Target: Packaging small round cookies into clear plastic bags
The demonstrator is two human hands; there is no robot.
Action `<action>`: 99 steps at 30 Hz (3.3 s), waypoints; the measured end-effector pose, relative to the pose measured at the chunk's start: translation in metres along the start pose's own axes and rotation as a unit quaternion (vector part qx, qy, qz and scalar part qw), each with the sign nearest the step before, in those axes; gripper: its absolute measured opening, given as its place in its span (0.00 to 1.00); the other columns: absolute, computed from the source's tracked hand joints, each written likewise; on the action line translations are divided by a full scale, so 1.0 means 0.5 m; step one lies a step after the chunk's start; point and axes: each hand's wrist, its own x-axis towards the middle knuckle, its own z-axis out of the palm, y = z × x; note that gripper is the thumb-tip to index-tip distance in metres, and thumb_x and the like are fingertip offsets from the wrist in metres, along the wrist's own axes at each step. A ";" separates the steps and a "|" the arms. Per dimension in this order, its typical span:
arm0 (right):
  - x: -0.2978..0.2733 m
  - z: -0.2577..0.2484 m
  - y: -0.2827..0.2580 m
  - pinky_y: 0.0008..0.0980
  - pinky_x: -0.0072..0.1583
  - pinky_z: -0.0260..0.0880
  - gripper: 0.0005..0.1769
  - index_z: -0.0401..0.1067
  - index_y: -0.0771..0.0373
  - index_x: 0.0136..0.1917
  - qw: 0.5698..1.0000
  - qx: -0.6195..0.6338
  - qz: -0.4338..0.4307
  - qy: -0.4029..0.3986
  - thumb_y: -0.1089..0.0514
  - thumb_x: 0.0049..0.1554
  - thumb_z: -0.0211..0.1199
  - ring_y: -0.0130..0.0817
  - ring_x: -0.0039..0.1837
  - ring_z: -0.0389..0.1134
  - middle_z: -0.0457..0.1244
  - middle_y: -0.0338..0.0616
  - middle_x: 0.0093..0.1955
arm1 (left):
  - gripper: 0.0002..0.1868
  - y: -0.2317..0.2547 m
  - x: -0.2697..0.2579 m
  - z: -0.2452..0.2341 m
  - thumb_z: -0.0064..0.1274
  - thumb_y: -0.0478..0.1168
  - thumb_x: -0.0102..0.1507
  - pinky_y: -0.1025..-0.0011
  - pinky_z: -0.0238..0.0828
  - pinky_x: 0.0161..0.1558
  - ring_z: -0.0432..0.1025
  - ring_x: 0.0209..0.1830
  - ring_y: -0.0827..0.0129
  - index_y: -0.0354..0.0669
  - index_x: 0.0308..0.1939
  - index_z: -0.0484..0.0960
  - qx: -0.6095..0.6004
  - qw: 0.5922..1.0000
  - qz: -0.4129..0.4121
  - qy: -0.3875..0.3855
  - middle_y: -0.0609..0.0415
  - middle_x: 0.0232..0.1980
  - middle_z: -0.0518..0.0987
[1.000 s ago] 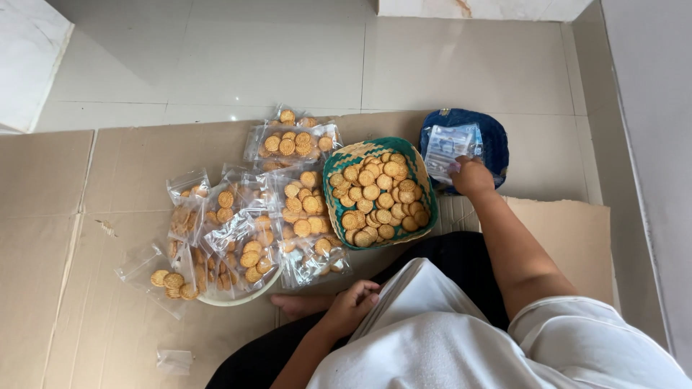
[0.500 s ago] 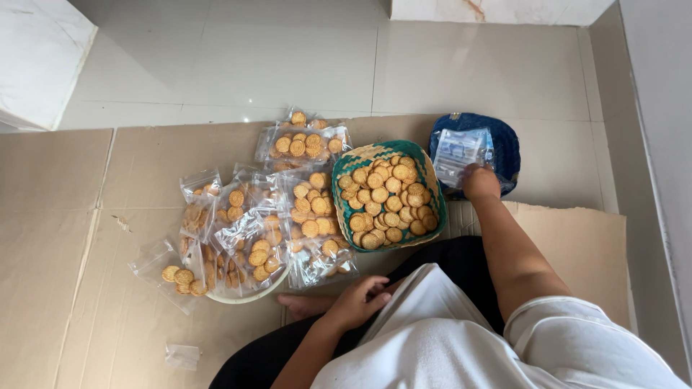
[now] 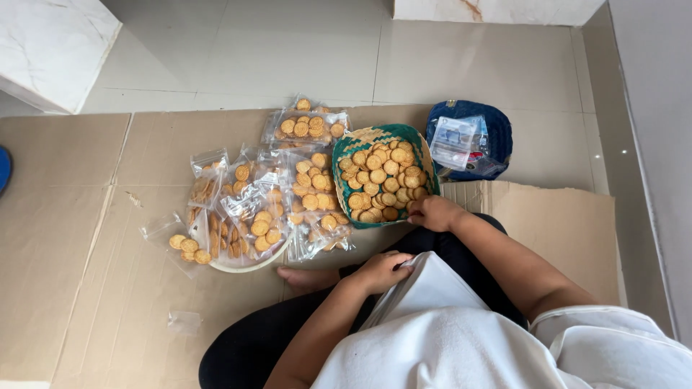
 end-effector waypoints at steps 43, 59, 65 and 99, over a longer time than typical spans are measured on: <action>-0.054 -0.138 -0.277 0.51 0.62 0.73 0.23 0.76 0.41 0.65 0.990 -0.072 0.011 0.122 0.38 0.60 0.59 0.55 0.61 0.72 0.71 0.51 0.57 | 0.21 0.069 -0.139 -0.277 0.54 0.54 0.64 0.53 0.67 0.64 0.70 0.65 0.48 0.53 0.58 0.81 0.156 0.967 0.049 0.197 0.46 0.61 0.77; 0.194 -0.183 0.358 0.50 0.61 0.74 0.22 0.75 0.51 0.66 0.981 -0.121 0.077 0.132 0.53 0.59 0.58 0.53 0.63 0.70 0.66 0.49 0.66 | 0.17 0.089 0.099 -0.301 0.55 0.45 0.62 0.57 0.70 0.64 0.71 0.65 0.54 0.57 0.56 0.82 0.144 0.966 0.008 0.216 0.54 0.63 0.76; 0.236 -0.151 0.328 0.56 0.72 0.61 0.42 0.48 0.43 0.81 0.989 -0.134 0.059 -0.011 0.41 0.59 0.62 0.54 0.81 0.49 0.47 0.45 0.82 | 0.16 0.056 0.134 -0.263 0.51 0.44 0.65 0.62 0.75 0.50 0.78 0.52 0.60 0.58 0.57 0.81 0.081 0.974 0.034 0.209 0.57 0.57 0.80; 0.132 -0.230 0.135 0.26 0.37 0.72 0.10 0.68 0.66 0.45 0.690 0.550 0.120 0.456 0.58 0.65 0.59 0.26 0.38 0.63 0.57 0.38 0.35 | 0.18 -0.046 0.082 -0.270 0.53 0.35 0.66 0.50 0.65 0.66 0.69 0.68 0.45 0.34 0.60 0.79 -0.415 0.866 0.201 0.195 0.34 0.65 0.76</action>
